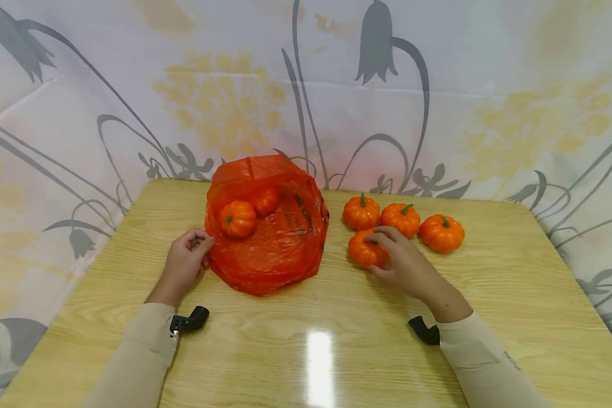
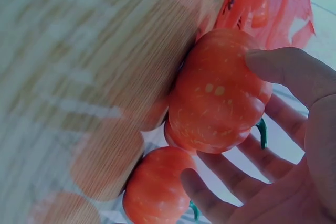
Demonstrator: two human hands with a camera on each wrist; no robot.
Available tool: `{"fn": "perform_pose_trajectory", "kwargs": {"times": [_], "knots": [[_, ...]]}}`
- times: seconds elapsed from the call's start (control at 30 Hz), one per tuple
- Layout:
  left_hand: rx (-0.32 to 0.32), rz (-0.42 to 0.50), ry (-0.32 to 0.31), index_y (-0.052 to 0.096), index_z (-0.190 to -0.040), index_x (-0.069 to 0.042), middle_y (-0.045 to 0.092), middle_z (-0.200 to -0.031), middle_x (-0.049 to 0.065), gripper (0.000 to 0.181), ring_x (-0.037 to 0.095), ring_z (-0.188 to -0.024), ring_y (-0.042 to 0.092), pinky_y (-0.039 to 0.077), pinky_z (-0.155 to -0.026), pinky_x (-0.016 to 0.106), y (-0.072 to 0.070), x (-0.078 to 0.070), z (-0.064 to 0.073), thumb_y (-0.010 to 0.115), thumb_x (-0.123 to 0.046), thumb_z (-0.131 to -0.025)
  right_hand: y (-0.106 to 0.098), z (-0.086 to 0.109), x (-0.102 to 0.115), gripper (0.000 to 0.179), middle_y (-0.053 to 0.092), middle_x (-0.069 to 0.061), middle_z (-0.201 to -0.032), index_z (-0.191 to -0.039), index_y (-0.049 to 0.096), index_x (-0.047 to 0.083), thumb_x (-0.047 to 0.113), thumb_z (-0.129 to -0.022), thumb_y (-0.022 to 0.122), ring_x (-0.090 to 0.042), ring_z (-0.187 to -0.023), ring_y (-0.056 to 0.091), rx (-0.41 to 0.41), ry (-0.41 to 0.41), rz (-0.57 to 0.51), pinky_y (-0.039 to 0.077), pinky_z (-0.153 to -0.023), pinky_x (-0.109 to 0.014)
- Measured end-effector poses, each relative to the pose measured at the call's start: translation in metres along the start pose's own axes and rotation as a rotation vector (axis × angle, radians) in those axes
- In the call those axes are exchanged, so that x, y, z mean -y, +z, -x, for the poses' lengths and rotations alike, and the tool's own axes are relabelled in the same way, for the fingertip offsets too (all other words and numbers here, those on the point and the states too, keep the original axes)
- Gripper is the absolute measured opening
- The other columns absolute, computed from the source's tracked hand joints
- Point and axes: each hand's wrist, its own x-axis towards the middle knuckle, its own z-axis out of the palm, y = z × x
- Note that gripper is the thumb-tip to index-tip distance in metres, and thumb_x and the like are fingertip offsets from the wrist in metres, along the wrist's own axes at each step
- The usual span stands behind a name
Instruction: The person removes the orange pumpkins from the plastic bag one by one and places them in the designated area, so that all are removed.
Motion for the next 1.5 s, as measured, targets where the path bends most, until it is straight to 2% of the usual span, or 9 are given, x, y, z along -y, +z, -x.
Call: {"fn": "perform_pose_trajectory", "kwargs": {"times": [0.2,0.37,0.63,0.83,0.93,1.03,1.17,1.27,1.5], "knots": [[-0.009,0.039,0.001,0.056,-0.102,0.002,0.052,-0.063,-0.007,0.022,0.010,-0.050,0.048,0.045,-0.045,0.023,0.002,-0.001,0.000,0.061,-0.019,-0.100,0.002,0.003,0.002,0.056,0.037,-0.026,-0.151,-0.132,0.056,0.005,0.009,-0.081,0.079,-0.050,-0.136,0.040,0.016,0.045,-0.007,0.039,-0.108,-0.064],[-0.011,0.053,-0.022,0.056,-0.101,-0.001,0.052,-0.062,-0.007,0.020,0.009,-0.050,0.048,0.044,-0.044,0.023,0.003,-0.002,0.000,0.061,-0.020,-0.100,0.002,0.006,0.003,0.054,0.029,-0.027,-0.156,-0.133,0.056,0.007,0.012,-0.084,0.078,-0.050,-0.142,0.030,-0.045,0.054,-0.019,0.036,-0.108,-0.068],[-0.016,0.048,-0.028,0.055,-0.102,0.000,0.051,-0.064,-0.006,0.022,0.010,-0.051,0.048,0.043,-0.044,0.022,0.004,-0.003,-0.001,0.060,-0.021,-0.101,0.003,0.010,0.017,0.040,0.040,-0.025,-0.150,-0.127,0.060,0.005,0.006,-0.088,0.072,-0.046,-0.140,0.034,-0.261,0.018,-0.103,0.038,-0.106,-0.068],[-0.028,0.058,-0.064,0.055,-0.100,0.002,0.050,-0.063,-0.004,0.018,0.010,-0.051,0.048,0.043,-0.044,0.022,0.006,-0.010,0.005,0.059,-0.016,-0.101,0.013,0.003,0.042,0.035,0.048,-0.020,-0.143,-0.121,0.064,0.003,0.006,-0.087,0.074,-0.040,-0.133,0.043,-0.314,-0.074,-0.128,0.046,-0.102,-0.059],[-0.032,0.041,-0.062,0.055,-0.099,0.004,0.050,-0.063,-0.002,0.016,0.010,-0.051,0.049,0.043,-0.044,0.022,0.006,-0.022,0.012,0.059,-0.012,-0.101,0.018,-0.003,0.056,0.034,0.050,-0.017,-0.143,-0.121,0.065,0.006,0.008,-0.088,0.073,-0.037,-0.133,0.045,-0.295,-0.134,-0.132,0.048,-0.101,-0.056],[-0.021,0.029,-0.044,0.054,-0.099,0.006,0.050,-0.062,-0.002,0.017,0.011,-0.051,0.049,0.043,-0.044,0.022,0.006,-0.030,0.017,0.058,-0.011,-0.101,0.024,-0.011,0.070,0.034,0.050,-0.015,-0.143,-0.123,0.065,0.008,0.011,-0.090,0.072,-0.035,-0.133,0.046,-0.230,-0.162,-0.133,0.050,-0.100,-0.054],[-0.019,0.036,-0.051,0.055,-0.100,0.003,0.051,-0.065,-0.003,0.017,0.011,-0.051,0.049,0.042,-0.043,0.023,0.004,-0.017,0.011,0.059,-0.013,-0.101,0.034,-0.026,0.083,0.036,0.049,-0.015,-0.144,-0.126,0.064,0.011,0.015,-0.091,0.072,-0.035,-0.134,0.047,-0.133,-0.172,-0.128,0.049,-0.104,-0.052],[-0.023,0.039,-0.071,0.055,-0.100,0.001,0.051,-0.068,-0.004,0.017,0.010,-0.051,0.049,0.042,-0.043,0.022,0.003,-0.006,0.005,0.060,-0.015,-0.101,0.038,-0.040,0.091,0.039,0.049,-0.014,-0.145,-0.130,0.062,0.012,0.018,-0.093,0.071,-0.034,-0.135,0.046,-0.091,-0.180,-0.113,0.046,-0.108,-0.051],[-0.023,0.023,-0.038,0.056,-0.102,0.001,0.051,-0.068,-0.006,0.020,0.009,-0.051,0.048,0.042,-0.044,0.022,0.004,-0.001,0.004,0.061,-0.018,-0.101,0.045,-0.070,0.105,0.046,0.044,-0.011,-0.152,-0.139,0.058,0.013,0.021,-0.095,0.069,-0.032,-0.140,0.042,-0.024,-0.185,-0.089,0.042,-0.113,-0.049]]}}
